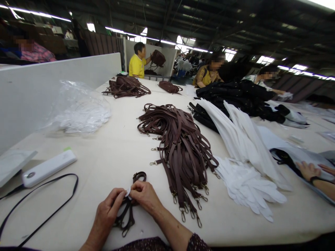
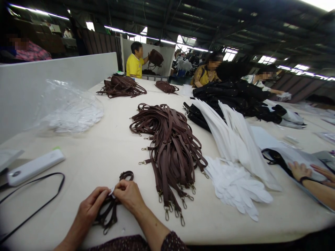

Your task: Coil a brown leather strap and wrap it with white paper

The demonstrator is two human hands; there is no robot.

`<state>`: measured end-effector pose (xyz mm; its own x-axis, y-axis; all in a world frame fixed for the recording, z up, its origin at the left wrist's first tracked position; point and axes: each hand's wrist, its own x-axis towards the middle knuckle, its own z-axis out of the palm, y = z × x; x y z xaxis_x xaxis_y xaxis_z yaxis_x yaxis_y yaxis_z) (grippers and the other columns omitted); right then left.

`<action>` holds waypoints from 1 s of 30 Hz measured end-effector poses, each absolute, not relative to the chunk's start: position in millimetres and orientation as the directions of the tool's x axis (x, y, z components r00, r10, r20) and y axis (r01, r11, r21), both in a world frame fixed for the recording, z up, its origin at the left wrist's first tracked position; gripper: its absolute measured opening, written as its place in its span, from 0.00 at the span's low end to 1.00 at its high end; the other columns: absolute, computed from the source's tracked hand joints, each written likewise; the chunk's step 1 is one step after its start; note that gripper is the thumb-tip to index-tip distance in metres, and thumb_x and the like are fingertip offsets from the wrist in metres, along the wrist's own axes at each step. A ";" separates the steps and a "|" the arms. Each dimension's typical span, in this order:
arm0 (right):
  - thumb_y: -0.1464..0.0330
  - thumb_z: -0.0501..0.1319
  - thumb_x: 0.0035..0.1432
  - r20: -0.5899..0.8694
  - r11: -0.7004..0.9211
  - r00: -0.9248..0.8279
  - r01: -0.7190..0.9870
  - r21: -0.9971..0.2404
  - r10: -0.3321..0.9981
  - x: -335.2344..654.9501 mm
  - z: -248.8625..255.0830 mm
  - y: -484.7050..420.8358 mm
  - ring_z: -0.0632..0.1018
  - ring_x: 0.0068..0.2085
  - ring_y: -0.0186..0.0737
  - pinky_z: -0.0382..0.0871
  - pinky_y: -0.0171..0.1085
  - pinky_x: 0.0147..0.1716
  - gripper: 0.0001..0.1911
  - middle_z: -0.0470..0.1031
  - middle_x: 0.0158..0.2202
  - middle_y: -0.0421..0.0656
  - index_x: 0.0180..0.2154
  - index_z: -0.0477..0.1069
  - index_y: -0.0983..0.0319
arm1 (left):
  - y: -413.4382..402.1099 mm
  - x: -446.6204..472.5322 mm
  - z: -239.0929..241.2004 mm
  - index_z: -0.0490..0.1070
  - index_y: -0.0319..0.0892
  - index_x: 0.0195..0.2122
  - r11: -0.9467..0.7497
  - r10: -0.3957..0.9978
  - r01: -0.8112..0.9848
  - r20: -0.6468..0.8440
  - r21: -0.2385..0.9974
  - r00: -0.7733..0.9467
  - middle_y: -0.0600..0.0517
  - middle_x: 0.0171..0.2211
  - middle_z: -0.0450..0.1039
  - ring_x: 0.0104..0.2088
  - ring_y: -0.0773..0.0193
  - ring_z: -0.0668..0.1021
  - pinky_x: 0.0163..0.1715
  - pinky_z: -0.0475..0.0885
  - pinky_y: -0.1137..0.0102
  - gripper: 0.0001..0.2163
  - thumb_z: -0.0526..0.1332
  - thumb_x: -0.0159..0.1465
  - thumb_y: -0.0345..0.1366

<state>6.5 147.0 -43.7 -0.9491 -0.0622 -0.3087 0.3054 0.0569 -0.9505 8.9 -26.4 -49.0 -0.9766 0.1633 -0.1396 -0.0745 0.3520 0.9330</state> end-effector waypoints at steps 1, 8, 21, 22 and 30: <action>0.67 0.61 0.50 -0.310 0.053 -0.949 0.307 -0.950 -0.059 6.8 -43.2 147.4 0.77 0.25 0.34 0.68 0.31 0.26 0.05 0.74 0.25 0.38 0.31 0.74 0.61 | -24.9 9.4 -45.6 0.72 0.47 0.38 0.351 0.155 -0.088 -0.151 0.932 -0.976 0.56 0.34 0.75 0.38 0.61 0.75 0.40 0.68 0.73 0.16 0.57 0.64 0.54; 0.68 0.62 0.51 -0.292 0.043 -0.955 0.290 -0.956 -0.043 8.2 -37.6 146.3 0.77 0.25 0.34 0.69 0.31 0.26 0.06 0.74 0.25 0.38 0.31 0.76 0.62 | -22.9 3.2 -46.2 0.69 0.46 0.43 0.293 0.144 -0.163 -0.212 0.942 -0.967 0.56 0.34 0.78 0.39 0.61 0.78 0.40 0.69 0.71 0.18 0.61 0.61 0.54; 0.65 0.64 0.52 -0.290 0.002 -0.956 0.291 -0.957 -0.035 8.4 -43.4 146.0 0.76 0.27 0.33 0.69 0.31 0.29 0.08 0.75 0.27 0.39 0.34 0.76 0.62 | -30.6 -4.3 -55.4 0.67 0.44 0.45 0.230 0.253 -0.244 -0.300 0.942 -0.920 0.51 0.39 0.78 0.42 0.57 0.78 0.44 0.69 0.67 0.21 0.61 0.61 0.56; 0.66 0.63 0.53 -0.284 0.019 -0.958 0.283 -0.959 -0.041 8.5 -43.7 146.8 0.77 0.28 0.34 0.69 0.32 0.30 0.08 0.76 0.27 0.39 0.35 0.77 0.62 | -31.3 -5.1 -56.5 0.67 0.44 0.45 0.223 0.261 -0.246 -0.301 0.943 -0.917 0.51 0.39 0.78 0.42 0.57 0.78 0.44 0.69 0.67 0.21 0.61 0.61 0.55; 0.70 0.62 0.50 -0.298 -0.025 -0.954 0.298 -0.954 -0.020 7.0 -49.3 143.7 0.76 0.26 0.33 0.68 0.31 0.27 0.08 0.74 0.26 0.37 0.36 0.74 0.62 | -33.8 -10.4 -60.5 0.68 0.43 0.41 0.236 0.312 -0.230 -0.297 0.944 -0.903 0.53 0.34 0.75 0.35 0.61 0.74 0.36 0.66 0.69 0.18 0.61 0.62 0.53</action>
